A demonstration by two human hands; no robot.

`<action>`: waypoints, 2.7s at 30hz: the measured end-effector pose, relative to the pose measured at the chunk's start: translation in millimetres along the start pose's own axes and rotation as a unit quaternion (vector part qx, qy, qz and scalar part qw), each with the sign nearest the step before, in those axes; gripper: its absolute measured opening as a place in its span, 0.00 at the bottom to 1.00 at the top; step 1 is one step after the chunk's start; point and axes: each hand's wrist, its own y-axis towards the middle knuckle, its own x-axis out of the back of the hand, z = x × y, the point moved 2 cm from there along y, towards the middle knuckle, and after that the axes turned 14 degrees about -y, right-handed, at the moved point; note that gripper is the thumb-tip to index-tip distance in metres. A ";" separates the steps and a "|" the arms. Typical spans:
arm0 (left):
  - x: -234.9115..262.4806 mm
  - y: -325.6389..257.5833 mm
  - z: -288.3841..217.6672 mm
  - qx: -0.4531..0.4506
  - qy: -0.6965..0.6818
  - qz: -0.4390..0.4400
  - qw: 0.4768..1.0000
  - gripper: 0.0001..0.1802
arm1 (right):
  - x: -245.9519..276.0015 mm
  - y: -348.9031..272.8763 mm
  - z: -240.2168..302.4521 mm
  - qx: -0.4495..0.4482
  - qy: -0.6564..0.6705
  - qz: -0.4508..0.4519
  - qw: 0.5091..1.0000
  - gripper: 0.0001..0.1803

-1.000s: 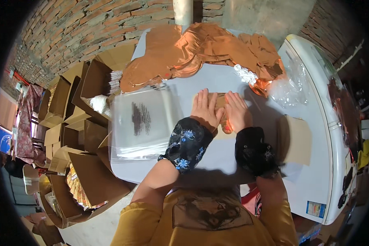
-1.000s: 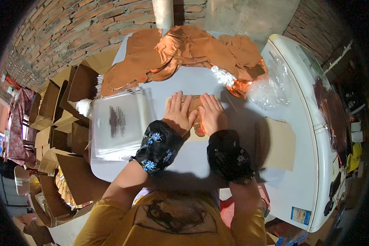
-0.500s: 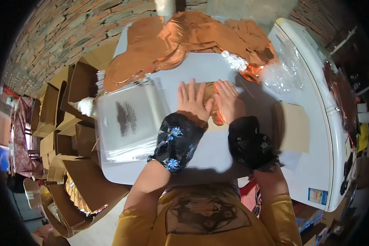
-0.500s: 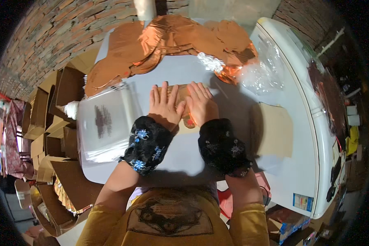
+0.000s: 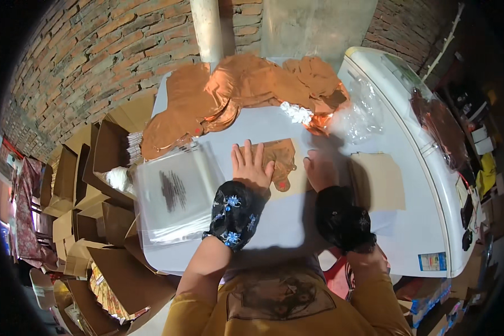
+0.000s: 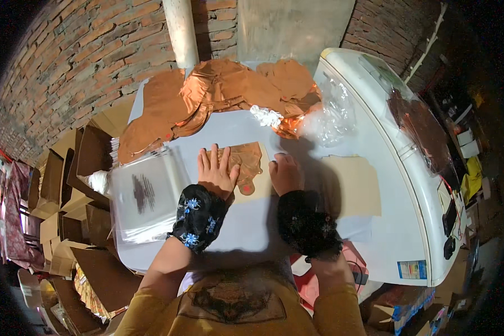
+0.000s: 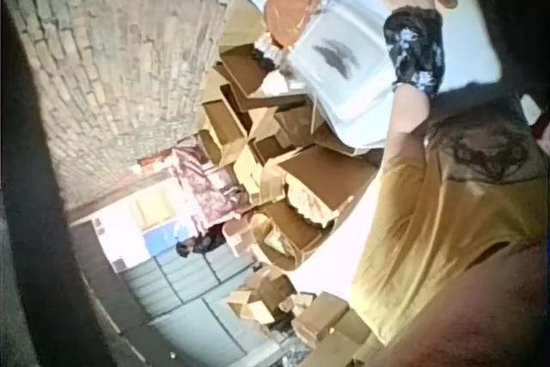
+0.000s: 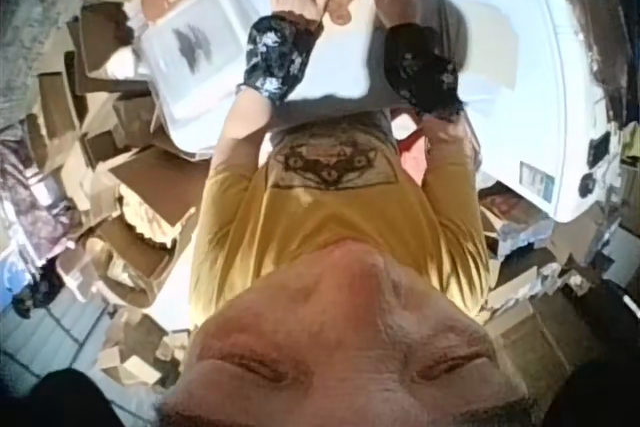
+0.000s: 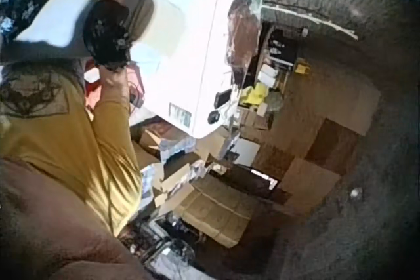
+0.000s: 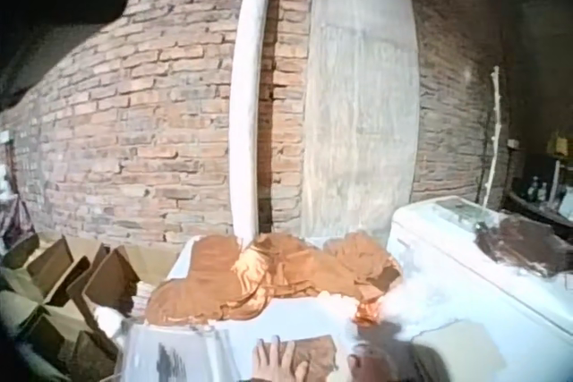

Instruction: The person folds copper foil sheets by hand and places them into clear plastic bags.

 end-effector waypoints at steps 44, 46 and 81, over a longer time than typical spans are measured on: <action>3.9 -3.4 -0.4 0.015 -0.004 0.019 1.000 0.35 | 87.8 -44.0 -32.5 0.166 0.090 0.070 0.980 0.27; 2.0 -6.5 2.8 0.004 0.000 -0.010 1.000 0.35 | 75.4 -32.5 8.6 0.270 0.128 0.108 0.948 0.29; 42.5 -43.9 -18.1 -0.131 -0.247 -0.048 0.959 0.13 | 14.8 -15.5 36.5 0.161 0.255 0.106 0.948 0.09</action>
